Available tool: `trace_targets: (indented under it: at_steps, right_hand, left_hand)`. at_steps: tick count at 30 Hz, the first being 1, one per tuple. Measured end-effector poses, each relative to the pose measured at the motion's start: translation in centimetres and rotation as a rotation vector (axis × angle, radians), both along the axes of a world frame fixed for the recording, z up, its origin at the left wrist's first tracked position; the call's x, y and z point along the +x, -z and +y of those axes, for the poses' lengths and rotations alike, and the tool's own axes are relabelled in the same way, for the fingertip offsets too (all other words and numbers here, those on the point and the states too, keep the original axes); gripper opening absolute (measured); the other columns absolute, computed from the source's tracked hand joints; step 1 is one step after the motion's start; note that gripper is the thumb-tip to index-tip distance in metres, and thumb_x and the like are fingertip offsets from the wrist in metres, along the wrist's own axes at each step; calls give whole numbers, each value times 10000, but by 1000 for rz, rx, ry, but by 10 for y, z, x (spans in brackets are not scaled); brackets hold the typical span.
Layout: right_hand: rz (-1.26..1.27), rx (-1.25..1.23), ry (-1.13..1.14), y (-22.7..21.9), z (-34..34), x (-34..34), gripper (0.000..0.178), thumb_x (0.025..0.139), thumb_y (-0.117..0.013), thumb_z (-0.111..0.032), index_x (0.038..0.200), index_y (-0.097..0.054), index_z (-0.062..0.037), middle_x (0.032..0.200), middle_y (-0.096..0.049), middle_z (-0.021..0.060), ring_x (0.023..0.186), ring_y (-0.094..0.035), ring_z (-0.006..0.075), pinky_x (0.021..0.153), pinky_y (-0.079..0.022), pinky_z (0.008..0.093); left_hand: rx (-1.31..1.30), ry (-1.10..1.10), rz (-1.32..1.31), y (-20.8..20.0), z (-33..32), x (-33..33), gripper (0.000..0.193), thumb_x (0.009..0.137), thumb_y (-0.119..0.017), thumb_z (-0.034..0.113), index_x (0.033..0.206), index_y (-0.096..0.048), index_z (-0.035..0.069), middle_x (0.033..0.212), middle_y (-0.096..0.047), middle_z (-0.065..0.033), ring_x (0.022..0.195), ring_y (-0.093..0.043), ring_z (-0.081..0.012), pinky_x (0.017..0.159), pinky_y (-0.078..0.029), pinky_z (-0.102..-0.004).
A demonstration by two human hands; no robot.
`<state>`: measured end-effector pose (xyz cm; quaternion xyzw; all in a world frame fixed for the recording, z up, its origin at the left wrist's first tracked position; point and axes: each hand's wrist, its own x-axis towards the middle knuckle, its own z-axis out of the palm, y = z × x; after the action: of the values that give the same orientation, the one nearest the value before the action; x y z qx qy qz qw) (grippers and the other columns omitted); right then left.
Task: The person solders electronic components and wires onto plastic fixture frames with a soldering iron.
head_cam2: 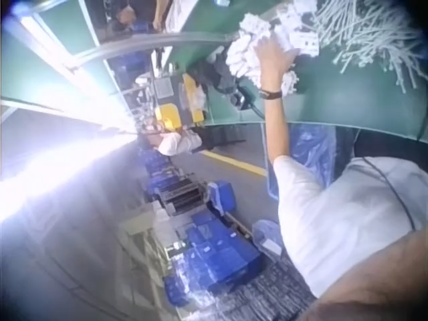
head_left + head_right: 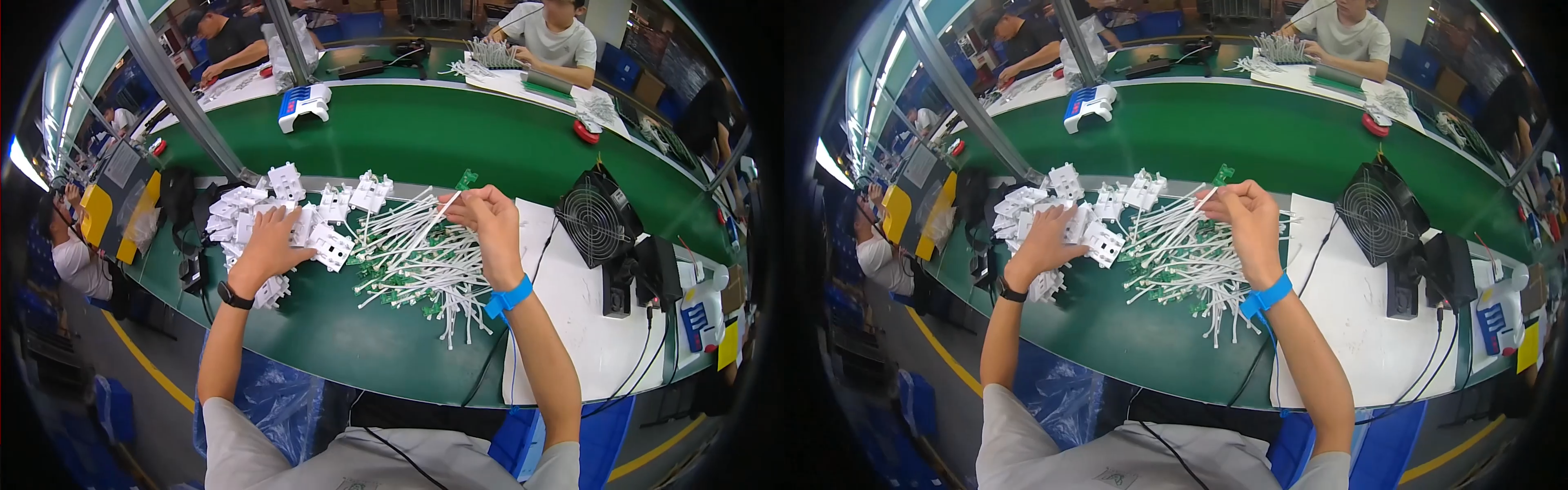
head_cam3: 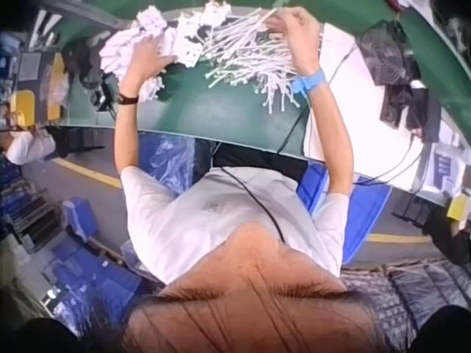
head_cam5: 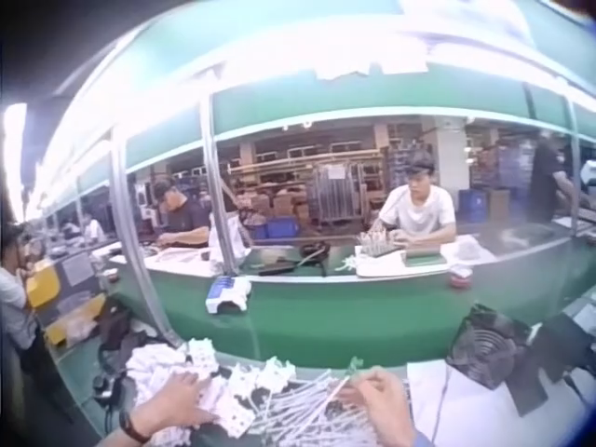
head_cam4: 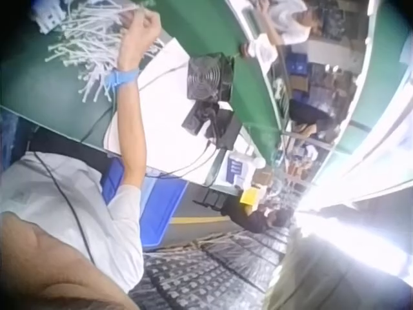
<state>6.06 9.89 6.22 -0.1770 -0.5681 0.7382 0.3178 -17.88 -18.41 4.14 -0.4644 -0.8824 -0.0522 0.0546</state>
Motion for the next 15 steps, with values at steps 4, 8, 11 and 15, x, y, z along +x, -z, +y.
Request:
trace_targets:
  at_steps: [4,8,11,15]
  right_hand:
    - [63,91,31,-1,0,8,120,1005,-543,-58,890,-534,-23,1126,-723,250,1042,-733,290,966,-584,373]
    - [157,90,79,0,4,19,137,965,-548,24,842,-500,-9,1072,-728,244,1003,-743,284,904,-612,371]
    - [154,86,78,-2,3,25,133,960,-551,32,845,-499,-11,1037,-732,218,987,-742,274,900,-611,372]
    - [101,160,-25,-3,-6,27,90,968,-613,0,896,-561,6,991,-732,198,925,-738,238,847,-609,346]
  left_hand:
    - [21,26,-103,-10,-4,1,891,734,-882,401,1453,-534,7,1381,-527,-284,1300,-512,-432,1161,-348,-534]
    - [242,-20,-185,-34,4,22,913,690,-926,350,1422,-518,-13,1296,-507,-245,1224,-535,-411,1084,-440,-468]
    - [394,44,-115,-32,13,22,912,693,-933,350,1396,-483,-21,1259,-504,-214,1177,-564,-370,1043,-473,-431]
    - [736,80,-790,-31,28,36,844,750,-917,296,1373,-441,-15,1238,-531,-141,1138,-595,-265,999,-494,-381]
